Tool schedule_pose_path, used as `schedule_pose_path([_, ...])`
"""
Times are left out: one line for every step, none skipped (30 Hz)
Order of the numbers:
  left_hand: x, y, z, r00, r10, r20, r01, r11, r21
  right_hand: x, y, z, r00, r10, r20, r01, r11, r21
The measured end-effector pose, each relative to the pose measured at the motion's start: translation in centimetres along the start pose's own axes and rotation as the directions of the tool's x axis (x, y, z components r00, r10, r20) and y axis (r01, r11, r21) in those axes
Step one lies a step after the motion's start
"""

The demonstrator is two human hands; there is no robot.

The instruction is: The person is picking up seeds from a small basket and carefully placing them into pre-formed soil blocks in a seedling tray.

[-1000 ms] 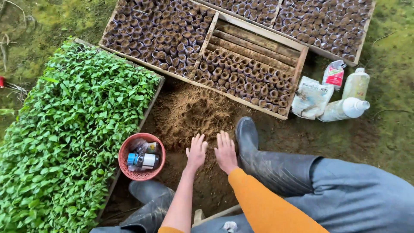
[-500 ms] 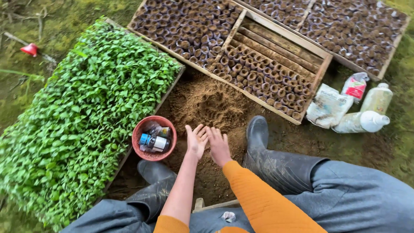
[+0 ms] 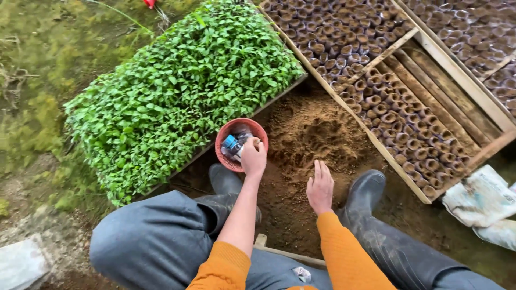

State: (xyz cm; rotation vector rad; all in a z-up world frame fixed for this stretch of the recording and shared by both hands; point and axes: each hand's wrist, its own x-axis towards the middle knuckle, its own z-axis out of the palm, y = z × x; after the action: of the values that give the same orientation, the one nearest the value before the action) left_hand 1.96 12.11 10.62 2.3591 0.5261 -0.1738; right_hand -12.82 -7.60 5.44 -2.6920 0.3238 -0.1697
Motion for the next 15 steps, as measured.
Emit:
schedule_pose_path([1.1,-1.0,-0.2,1.0,-0.001,-0.009,0.001,1.0,0.003,-0.2,-0.1,-0.1,1.0,-0.005,0.0,0.005,1.0,0.008])
schedule_pose_path([2.1,-1.9,-0.1,0.999,-0.03,-0.025,0.033,0.995,0.096,-0.5,-0.1,-0.4,0.999,0.028,0.035,-0.028,0.999,0.016])
schedule_pose_path([3.1,-2.8,0.0,0.997,-0.059,-0.043,0.066,0.98,0.188,-0.8,0.1,-0.6,0.996,0.06,0.071,-0.062,0.998,0.022])
schedule_pose_path([3.1,-2.1,-0.9,0.998,-0.057,-0.041,0.064,0.98,0.189,-0.9,0.2,-0.7,0.996,0.062,0.07,-0.064,0.998,0.021])
schedule_pose_path([3.1,-1.5,-1.7,0.995,-0.09,0.031,0.08,0.968,0.238,-1.0,0.4,-0.8,0.988,0.112,0.11,-0.116,0.993,0.027])
schedule_pose_path([3.1,-1.0,-2.5,0.986,-0.127,0.103,0.093,0.953,0.289,-1.2,0.6,-1.0,0.975,0.162,0.153,-0.169,0.985,0.029])
schedule_pose_path([3.8,-1.7,-1.9,0.986,-0.129,0.107,0.093,0.952,0.292,-1.2,0.9,-1.1,0.974,0.166,0.156,-0.172,0.985,0.028])
schedule_pose_path([4.6,-2.4,-1.3,0.984,-0.13,0.125,0.085,0.946,0.313,-1.2,1.1,-1.1,0.972,0.174,0.157,-0.178,0.984,0.011])
schedule_pose_path([5.3,-3.2,-0.7,0.981,-0.13,0.144,0.076,0.94,0.333,-1.2,1.4,-1.1,0.971,0.182,0.157,-0.183,0.983,-0.006])
schedule_pose_path([6.0,-3.4,-0.3,0.98,-0.131,0.147,0.076,0.94,0.333,-1.2,1.4,-1.4,0.97,0.184,0.158,-0.185,0.983,-0.009])
schedule_pose_path([6.6,-3.7,0.1,0.976,-0.158,0.151,0.105,0.946,0.308,-1.1,1.3,-1.7,0.966,0.192,0.174,-0.193,0.981,-0.015])
schedule_pose_path([7.2,-4.1,0.5,0.971,-0.185,0.154,0.137,0.95,0.282,-1.1,1.2,-2.0,0.962,0.198,0.19,-0.198,0.98,-0.021])
schedule_pose_path([7.7,-4.4,1.1,0.97,-0.188,0.156,0.139,0.95,0.281,-1.2,1.5,-2.1,0.961,0.198,0.192,-0.197,0.98,-0.024])
schedule_pose_path([8.2,-4.8,1.6,0.97,-0.192,0.152,0.144,0.949,0.279,-1.3,1.6,-2.3,0.957,0.201,0.211,-0.2,0.979,-0.025])
schedule_pose_path([8.6,-5.1,2.0,0.969,-0.196,0.148,0.149,0.949,0.278,-1.4,1.7,-2.5,0.952,0.203,0.229,-0.203,0.979,-0.027])
